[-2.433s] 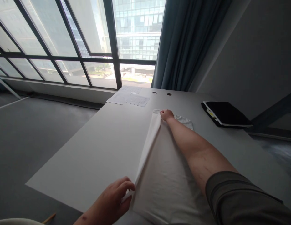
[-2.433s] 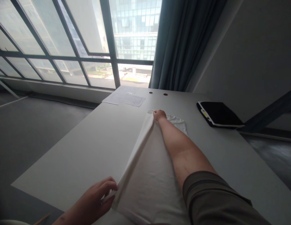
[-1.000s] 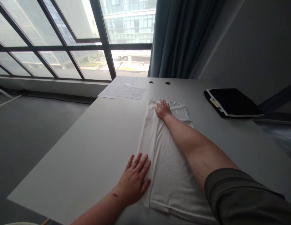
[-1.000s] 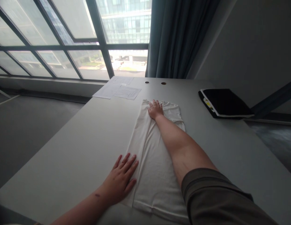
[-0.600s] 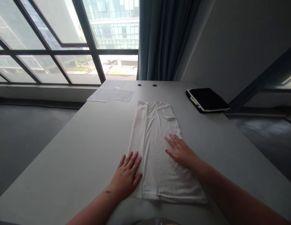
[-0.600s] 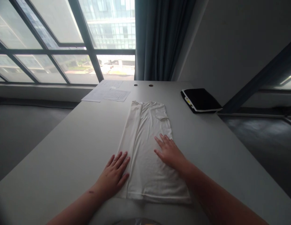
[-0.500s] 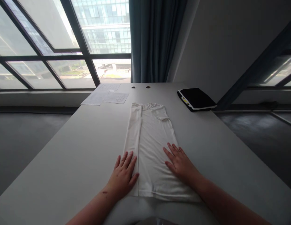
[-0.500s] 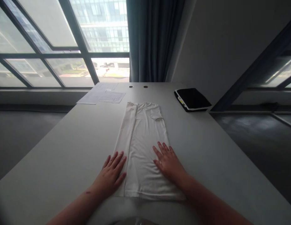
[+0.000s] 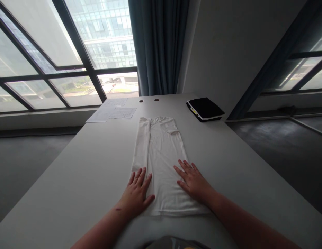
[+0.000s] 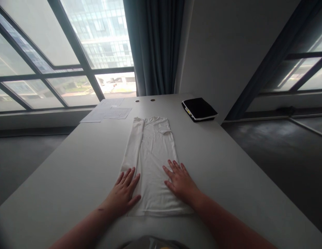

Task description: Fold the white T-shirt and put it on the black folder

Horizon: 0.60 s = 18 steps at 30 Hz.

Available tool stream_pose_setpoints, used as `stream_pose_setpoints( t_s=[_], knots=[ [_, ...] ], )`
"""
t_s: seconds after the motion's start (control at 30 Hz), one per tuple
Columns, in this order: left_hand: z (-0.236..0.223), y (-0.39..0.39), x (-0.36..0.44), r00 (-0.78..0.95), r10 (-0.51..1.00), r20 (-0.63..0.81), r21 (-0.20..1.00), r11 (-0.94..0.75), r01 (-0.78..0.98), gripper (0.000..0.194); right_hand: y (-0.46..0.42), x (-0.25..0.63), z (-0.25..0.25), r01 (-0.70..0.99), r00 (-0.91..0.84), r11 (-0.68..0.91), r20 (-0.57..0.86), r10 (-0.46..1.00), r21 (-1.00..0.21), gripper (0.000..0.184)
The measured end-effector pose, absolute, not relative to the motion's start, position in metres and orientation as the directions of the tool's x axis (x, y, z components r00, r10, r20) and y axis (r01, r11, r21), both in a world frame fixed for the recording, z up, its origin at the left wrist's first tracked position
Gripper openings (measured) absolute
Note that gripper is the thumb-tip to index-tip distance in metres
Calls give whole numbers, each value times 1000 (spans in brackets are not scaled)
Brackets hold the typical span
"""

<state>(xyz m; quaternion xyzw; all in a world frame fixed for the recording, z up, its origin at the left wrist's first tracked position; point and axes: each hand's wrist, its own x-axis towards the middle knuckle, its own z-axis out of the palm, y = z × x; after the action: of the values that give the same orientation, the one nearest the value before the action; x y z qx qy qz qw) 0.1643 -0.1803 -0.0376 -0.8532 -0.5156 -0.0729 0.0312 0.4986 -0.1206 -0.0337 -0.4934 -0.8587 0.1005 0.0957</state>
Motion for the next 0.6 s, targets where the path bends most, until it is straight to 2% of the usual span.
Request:
stream_pose_setpoints(
  t_s=[0.1, 0.3, 0.6],
  knots=[
    [-27, -181, 163, 484, 863, 147, 21, -492, 871, 80, -118, 501, -31, 823, -484, 485, 82, 871, -296, 58],
    [-16, -178, 188, 536, 835, 122, 56, -545, 836, 66, -85, 516, -31, 841, -379, 419, 179, 908, -343, 53],
    [-12, -180, 213, 535, 844, 37, 131, -535, 835, 71, 31, 552, -38, 853, -265, 367, 296, 918, -372, 55]
  ],
)
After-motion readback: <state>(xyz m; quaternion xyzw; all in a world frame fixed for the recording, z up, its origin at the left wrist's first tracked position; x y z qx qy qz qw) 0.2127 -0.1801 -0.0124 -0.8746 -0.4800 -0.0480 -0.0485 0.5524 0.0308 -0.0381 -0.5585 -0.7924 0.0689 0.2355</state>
